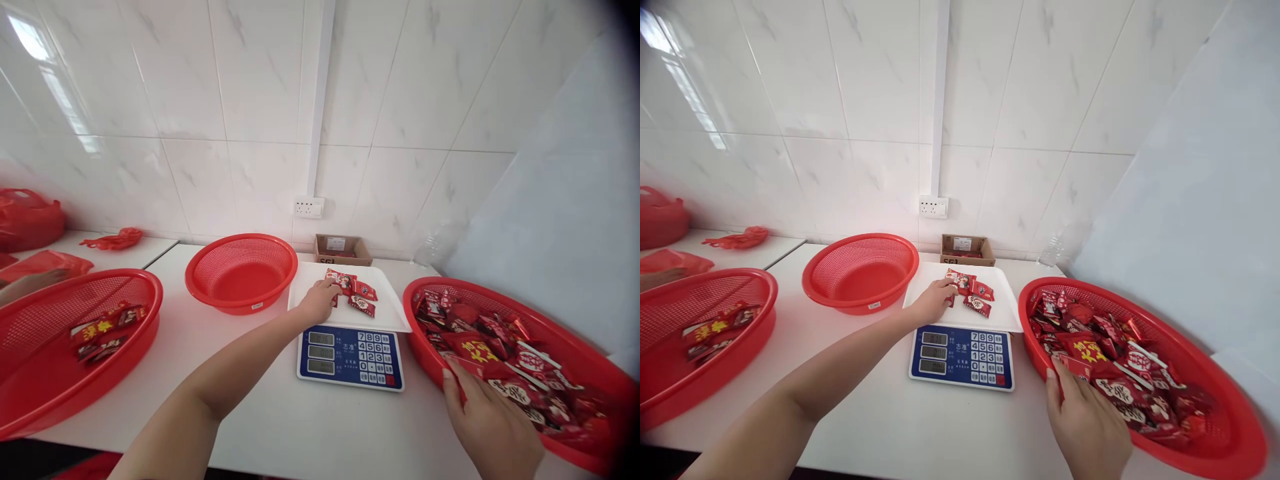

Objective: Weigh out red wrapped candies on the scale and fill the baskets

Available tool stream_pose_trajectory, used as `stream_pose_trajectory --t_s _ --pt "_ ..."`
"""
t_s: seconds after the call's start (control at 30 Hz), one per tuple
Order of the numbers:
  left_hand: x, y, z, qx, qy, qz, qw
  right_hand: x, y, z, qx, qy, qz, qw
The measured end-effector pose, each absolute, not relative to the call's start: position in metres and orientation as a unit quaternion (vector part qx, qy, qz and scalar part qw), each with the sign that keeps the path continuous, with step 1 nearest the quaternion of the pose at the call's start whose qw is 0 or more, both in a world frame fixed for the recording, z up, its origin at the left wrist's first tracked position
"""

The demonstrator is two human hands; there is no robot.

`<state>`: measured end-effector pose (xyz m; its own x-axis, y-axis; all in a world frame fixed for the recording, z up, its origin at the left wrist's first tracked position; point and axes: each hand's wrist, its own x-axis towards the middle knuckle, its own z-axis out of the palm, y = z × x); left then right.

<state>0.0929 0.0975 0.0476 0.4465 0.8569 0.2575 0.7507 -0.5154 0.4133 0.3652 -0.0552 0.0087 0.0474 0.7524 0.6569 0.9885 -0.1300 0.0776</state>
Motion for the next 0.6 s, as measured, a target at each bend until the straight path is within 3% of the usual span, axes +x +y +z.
stream_pose_trajectory --t_s 0.37,0.6 --pt "0.061 0.106 0.070 0.782 0.508 0.354 0.068 0.364 -0.056 0.011 -0.673 -0.636 -0.307 0.218" --pt "-0.014 0.112 0.100 0.712 0.625 0.317 0.037 0.365 -0.055 0.010 -0.676 -0.632 -0.309 0.220"
